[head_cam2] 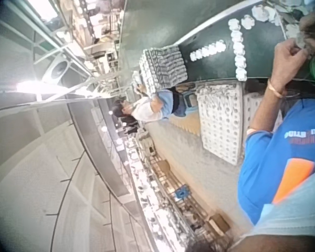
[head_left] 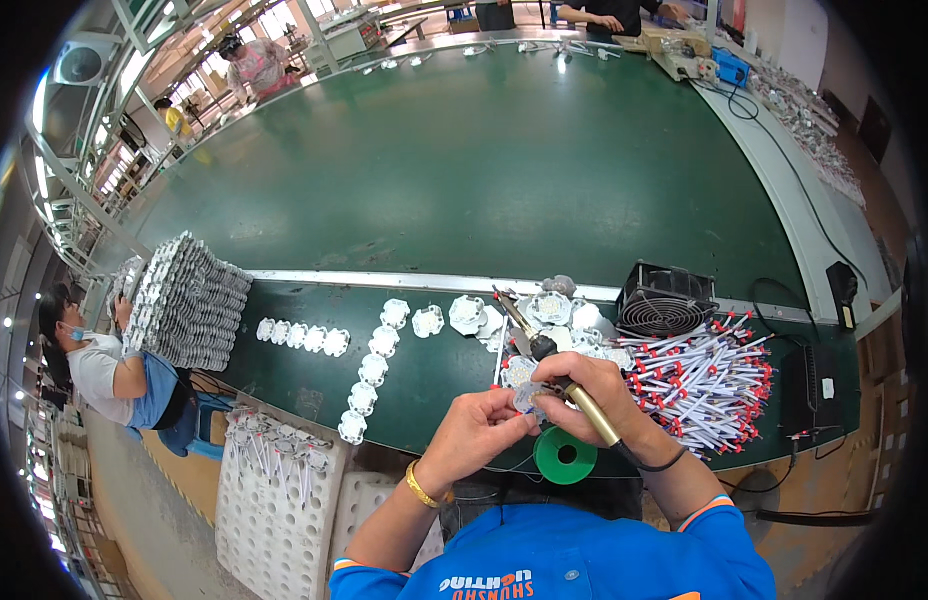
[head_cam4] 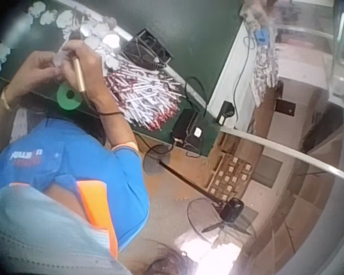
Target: The person solders wires onto LED circuit boards using a soldering iron and solder wire.
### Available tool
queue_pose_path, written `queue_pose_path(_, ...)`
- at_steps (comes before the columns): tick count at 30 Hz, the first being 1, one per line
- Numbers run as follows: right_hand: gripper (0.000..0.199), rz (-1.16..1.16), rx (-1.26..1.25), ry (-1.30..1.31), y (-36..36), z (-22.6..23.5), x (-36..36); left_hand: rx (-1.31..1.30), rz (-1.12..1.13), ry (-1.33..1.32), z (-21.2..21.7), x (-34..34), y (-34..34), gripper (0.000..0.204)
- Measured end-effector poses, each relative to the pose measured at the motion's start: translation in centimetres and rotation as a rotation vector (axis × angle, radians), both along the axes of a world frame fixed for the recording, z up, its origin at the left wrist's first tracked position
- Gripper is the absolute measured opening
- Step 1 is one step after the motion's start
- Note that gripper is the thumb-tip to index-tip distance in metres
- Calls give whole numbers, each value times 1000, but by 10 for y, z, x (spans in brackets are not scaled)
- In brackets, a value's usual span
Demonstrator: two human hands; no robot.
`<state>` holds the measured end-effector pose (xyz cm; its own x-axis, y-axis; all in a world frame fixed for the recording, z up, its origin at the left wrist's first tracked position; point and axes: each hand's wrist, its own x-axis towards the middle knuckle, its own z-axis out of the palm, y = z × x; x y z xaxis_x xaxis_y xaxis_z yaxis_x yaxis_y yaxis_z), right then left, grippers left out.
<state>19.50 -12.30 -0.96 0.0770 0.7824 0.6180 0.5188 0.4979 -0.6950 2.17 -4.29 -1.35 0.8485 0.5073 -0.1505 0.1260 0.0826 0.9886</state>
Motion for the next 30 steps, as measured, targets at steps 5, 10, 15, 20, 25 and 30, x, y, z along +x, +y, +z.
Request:
queue_pose_path(5, 32, 1, -2, -14, 0, 1, -2, -71, -10, 22, 5, -1, -2, 16)
queue_pose_path(10, 34, -11, -33, -28, -4, 3, 0, -153, 0, 11, 1, 1, -6, 16)
queue_pose_path(15, 33, -45, -8, 21, -9, 3, 1, -157, -11, 23, -2, 1, -8, 19)
queue_pose_path(20, 31, -87, 35, 89, -13, 2, 5, -235, 131, -10, 4, -1, -11, 22)
queue_pose_path(25, 30, -133, 92, 75, -24, 6, 4, -297, 289, -136, 6, 0, -16, 20)
queue_pose_path(30, 28, -150, 115, 70, -32, 9, 4, -305, 417, -187, 5, -1, -20, 15)
